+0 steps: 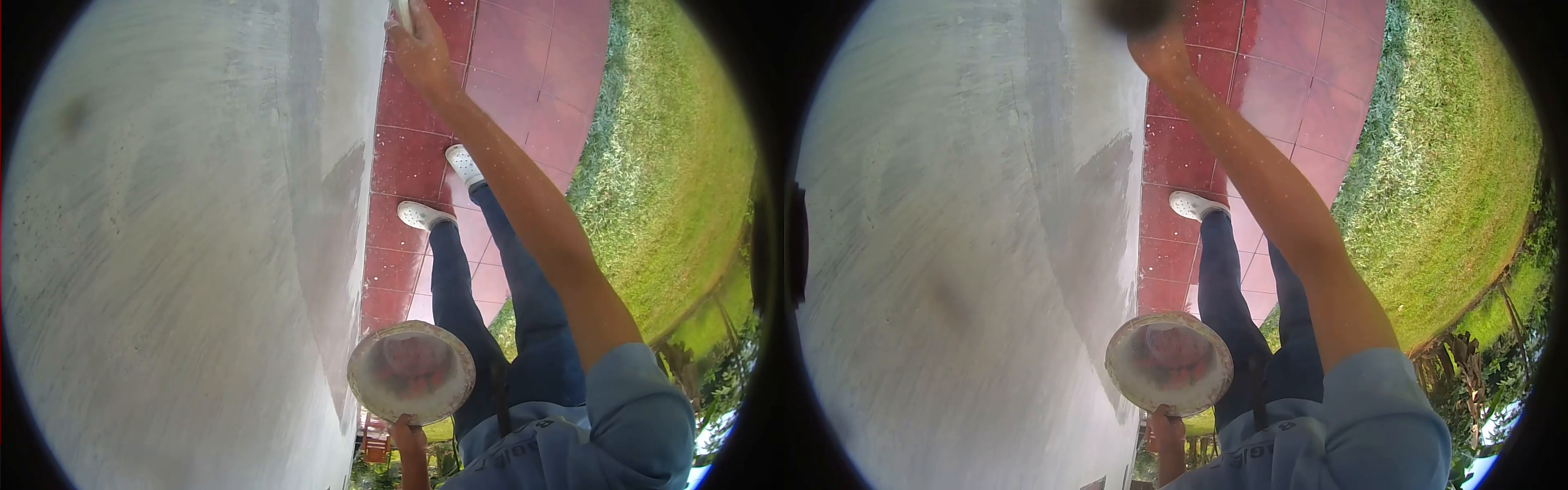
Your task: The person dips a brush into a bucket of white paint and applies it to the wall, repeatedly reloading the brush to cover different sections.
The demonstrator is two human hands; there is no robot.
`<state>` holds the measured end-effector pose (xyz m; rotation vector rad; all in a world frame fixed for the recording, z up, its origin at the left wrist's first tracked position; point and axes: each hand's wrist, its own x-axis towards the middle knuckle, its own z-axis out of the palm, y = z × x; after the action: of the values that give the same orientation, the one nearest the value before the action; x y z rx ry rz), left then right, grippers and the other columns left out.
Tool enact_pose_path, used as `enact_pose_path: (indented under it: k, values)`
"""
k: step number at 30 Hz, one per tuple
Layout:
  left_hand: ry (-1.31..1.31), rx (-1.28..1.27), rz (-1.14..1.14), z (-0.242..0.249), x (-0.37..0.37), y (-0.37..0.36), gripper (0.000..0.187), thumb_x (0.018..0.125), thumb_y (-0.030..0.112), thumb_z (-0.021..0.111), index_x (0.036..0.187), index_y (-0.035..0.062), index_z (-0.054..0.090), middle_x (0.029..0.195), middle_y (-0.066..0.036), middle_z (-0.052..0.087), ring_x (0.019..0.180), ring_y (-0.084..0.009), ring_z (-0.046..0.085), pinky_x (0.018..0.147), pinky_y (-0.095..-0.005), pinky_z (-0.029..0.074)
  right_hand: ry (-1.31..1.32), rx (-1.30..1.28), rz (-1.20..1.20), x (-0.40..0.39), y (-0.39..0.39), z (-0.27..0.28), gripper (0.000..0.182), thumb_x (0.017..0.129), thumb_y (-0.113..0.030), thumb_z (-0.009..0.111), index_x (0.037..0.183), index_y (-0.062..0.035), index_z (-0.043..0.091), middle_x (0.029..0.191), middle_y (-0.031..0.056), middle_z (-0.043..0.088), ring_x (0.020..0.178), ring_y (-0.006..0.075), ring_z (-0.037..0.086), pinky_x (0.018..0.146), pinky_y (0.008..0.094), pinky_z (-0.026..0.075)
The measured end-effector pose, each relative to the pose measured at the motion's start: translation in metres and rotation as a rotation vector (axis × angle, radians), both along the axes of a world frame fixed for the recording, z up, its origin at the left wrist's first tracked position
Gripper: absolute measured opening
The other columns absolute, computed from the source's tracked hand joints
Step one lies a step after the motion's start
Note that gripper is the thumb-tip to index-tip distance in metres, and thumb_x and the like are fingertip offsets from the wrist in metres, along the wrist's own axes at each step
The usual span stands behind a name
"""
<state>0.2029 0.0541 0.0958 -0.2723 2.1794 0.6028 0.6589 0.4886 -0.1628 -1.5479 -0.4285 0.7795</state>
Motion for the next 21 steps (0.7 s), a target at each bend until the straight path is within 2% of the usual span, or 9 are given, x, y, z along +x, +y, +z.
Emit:
enact_pose_path:
  k: [1, 2, 4, 5, 7, 10, 13, 17, 21]
  values:
    - [0.007, -0.02, -0.022, 0.001, 0.004, 0.006, 0.066, 0.066, -0.012, 0.053, 0.13, -0.0057, 0.043, 0.123, -0.013, 0.054, 0.11, -0.0279, 0.055, 0.096, -0.0389, 0.047, -0.215, -0.056, 0.141, -0.044, -0.016, -0.033, 0.061, 0.096, -0.017, 0.057, 0.151, -0.0076, 0.032, 0.105, 0.0133, 0.063, 0.073, 0.0202, 0.059, 0.074, 0.0344, 0.049]
    - [0.007, -0.015, -0.023, 0.004, 0.007, 0.015, 0.066, 0.066, -0.012, 0.053, 0.13, -0.0057, 0.043, 0.123, -0.013, 0.054, 0.11, -0.0279, 0.055, 0.096, -0.0389, 0.047, -0.094, -0.173, 0.495, -0.091, -0.048, -0.001, 0.063, 0.096, -0.012, 0.051, 0.153, -0.0057, 0.024, 0.12, 0.0283, 0.059, 0.083, 0.0319, 0.065, 0.079, 0.0376, 0.051]
    - [0.053, -0.079, -0.145, 0.006, 0.009, 0.023, 0.067, 0.066, -0.014, 0.053, 0.132, -0.004, 0.042, 0.124, -0.014, 0.053, 0.111, -0.0284, 0.055, 0.098, -0.0383, 0.046, 0.091, -0.201, 0.707, -0.176, -0.12, 0.016, 0.078, 0.09, -0.005, 0.05, 0.155, -0.0085, 0.006, 0.07, 0.0274, 0.058, 0.066, 0.044, 0.061, 0.066, 0.0518, 0.047]
    - [0.054, -0.078, -0.148, 0.007, -0.002, 0.019, 0.067, 0.066, -0.014, 0.053, 0.132, -0.004, 0.042, 0.124, -0.014, 0.053, 0.111, -0.0284, 0.055, 0.098, -0.0383, 0.046, 0.128, -0.136, 0.852, -0.198, -0.156, 0.007, 0.079, 0.09, -0.004, 0.049, 0.156, -0.0107, 0.006, 0.069, 0.0254, 0.058, 0.066, 0.0418, 0.062, 0.065, 0.0507, 0.048]
    - [0.002, -0.136, -0.835, 0.003, -0.037, -0.003, 0.072, 0.066, -0.015, 0.054, 0.134, 0.0008, 0.042, 0.124, -0.013, 0.054, 0.112, -0.0282, 0.055, 0.098, -0.0379, 0.046, -0.018, -0.196, 1.468, -0.191, -0.189, 0.005, 0.071, 0.086, -0.005, 0.052, 0.152, -0.0239, 0.034, 0.085, 0.0182, 0.066, 0.078, 0.0344, 0.067, 0.074, 0.0467, 0.052]
    - [-0.07, -0.142, -0.786, 0.004, -0.056, -0.007, 0.075, 0.065, -0.017, 0.056, 0.136, 0.0054, 0.042, 0.124, -0.011, 0.054, 0.114, -0.0273, 0.055, 0.098, -0.0387, 0.046, -0.112, -0.003, 1.724, -0.175, -0.176, -0.043, 0.063, 0.082, -0.005, 0.053, 0.142, -0.0243, 0.051, 0.105, 0.0132, 0.069, 0.099, 0.0314, 0.066, 0.087, 0.0454, 0.052]
    - [-0.188, -0.088, -0.224, 0.009, -0.008, 0.039, 0.077, 0.064, -0.018, 0.056, 0.136, 0.0065, 0.042, 0.124, -0.009, 0.055, 0.113, -0.0267, 0.056, 0.098, -0.0399, 0.047, -0.055, -0.109, 1.263, -0.085, -0.074, -0.025, 0.056, 0.078, -0.005, 0.058, 0.133, -0.0181, 0.059, 0.115, 0.0136, 0.067, 0.104, 0.0317, 0.064, 0.091, 0.0446, 0.051]
    - [-0.179, -0.151, -0.278, 0.011, -0.017, 0.031, 0.075, 0.068, -0.017, 0.051, 0.139, 0.004, 0.037, 0.126, -0.014, 0.052, 0.117, -0.0333, 0.055, 0.099, -0.0499, 0.048, -0.392, -0.196, 1.071, 0.027, 0.01, -0.017, 0.05, 0.083, -0.009, 0.065, 0.132, -0.0102, 0.058, 0.097, 0.0158, 0.067, 0.074, 0.0257, 0.065, 0.075, 0.0392, 0.052]
    - [-0.213, -0.105, -0.187, 0.013, -0.008, 0.037, 0.075, 0.066, -0.019, 0.055, 0.135, 0.0059, 0.043, 0.124, -0.009, 0.055, 0.112, -0.0275, 0.057, 0.095, -0.0414, 0.049, -0.517, -0.025, 0.514, 0.081, 0.026, -0.042, 0.058, 0.091, -0.014, 0.057, 0.145, -0.0012, 0.041, 0.118, 0.0209, 0.063, 0.108, 0.0265, 0.06, 0.091, 0.0391, 0.048]
